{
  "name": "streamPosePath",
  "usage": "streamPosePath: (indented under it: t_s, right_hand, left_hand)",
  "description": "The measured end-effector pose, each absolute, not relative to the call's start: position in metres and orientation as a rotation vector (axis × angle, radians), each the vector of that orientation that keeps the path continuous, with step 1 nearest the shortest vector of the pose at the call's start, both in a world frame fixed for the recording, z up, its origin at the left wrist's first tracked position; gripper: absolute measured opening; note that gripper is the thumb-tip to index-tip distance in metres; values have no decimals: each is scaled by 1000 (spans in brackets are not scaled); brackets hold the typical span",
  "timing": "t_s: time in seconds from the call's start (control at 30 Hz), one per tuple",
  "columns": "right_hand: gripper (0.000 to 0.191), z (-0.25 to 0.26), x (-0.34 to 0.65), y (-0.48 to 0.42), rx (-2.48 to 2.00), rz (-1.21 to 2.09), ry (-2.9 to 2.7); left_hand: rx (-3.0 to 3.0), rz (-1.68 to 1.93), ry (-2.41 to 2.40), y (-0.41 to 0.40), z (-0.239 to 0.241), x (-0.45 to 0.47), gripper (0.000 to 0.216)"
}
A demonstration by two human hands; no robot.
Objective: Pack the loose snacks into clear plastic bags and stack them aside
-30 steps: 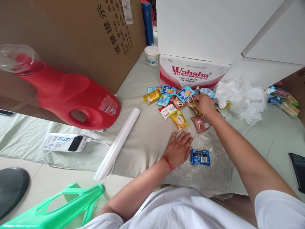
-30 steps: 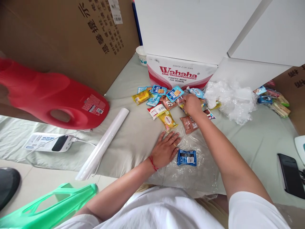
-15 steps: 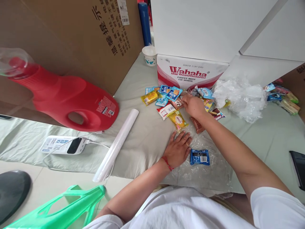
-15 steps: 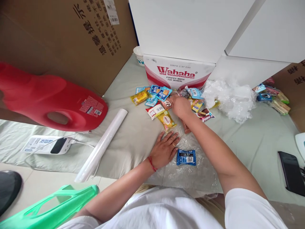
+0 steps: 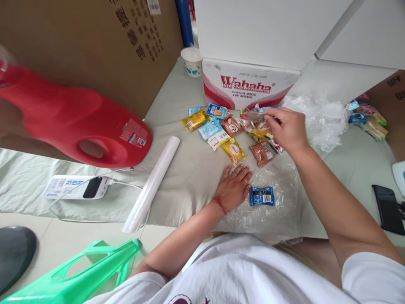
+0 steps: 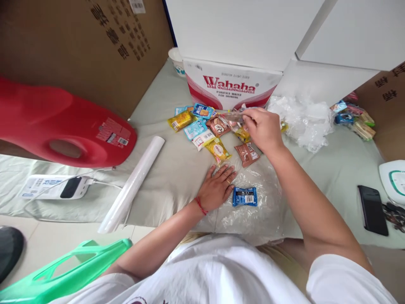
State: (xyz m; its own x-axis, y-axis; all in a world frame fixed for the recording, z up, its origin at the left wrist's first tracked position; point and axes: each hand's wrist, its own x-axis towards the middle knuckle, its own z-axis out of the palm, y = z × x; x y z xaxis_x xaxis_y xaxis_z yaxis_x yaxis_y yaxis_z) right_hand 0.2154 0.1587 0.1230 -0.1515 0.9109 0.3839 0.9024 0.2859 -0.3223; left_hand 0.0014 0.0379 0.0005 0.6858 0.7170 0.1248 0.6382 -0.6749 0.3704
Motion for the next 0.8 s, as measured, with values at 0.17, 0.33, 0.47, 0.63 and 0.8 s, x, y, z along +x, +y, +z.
streamPosePath:
  t_s: [0.17,0.33,0.47,0.63,0.8]
  right_hand:
    - [26,111,230,26,-1393,96,-2070]
    - [51,52,233,-64,-1263,121,-2128]
    - [42,33,242,-89,-1399,128,-2196]
    - [48,49,231,-79,-1562,153,-2193]
    - [54,52,215,-53,-1700,428,-2373]
  left_hand:
    - [2569,384,1067,39,1,2,50]
    - [2574,350,1069,40,0,1,51]
    - [2584,313,1089,39,0,3,51]
    - [2614,281,1109,38,0,5,50]
    - [2617,234,1122,37,2,7,52]
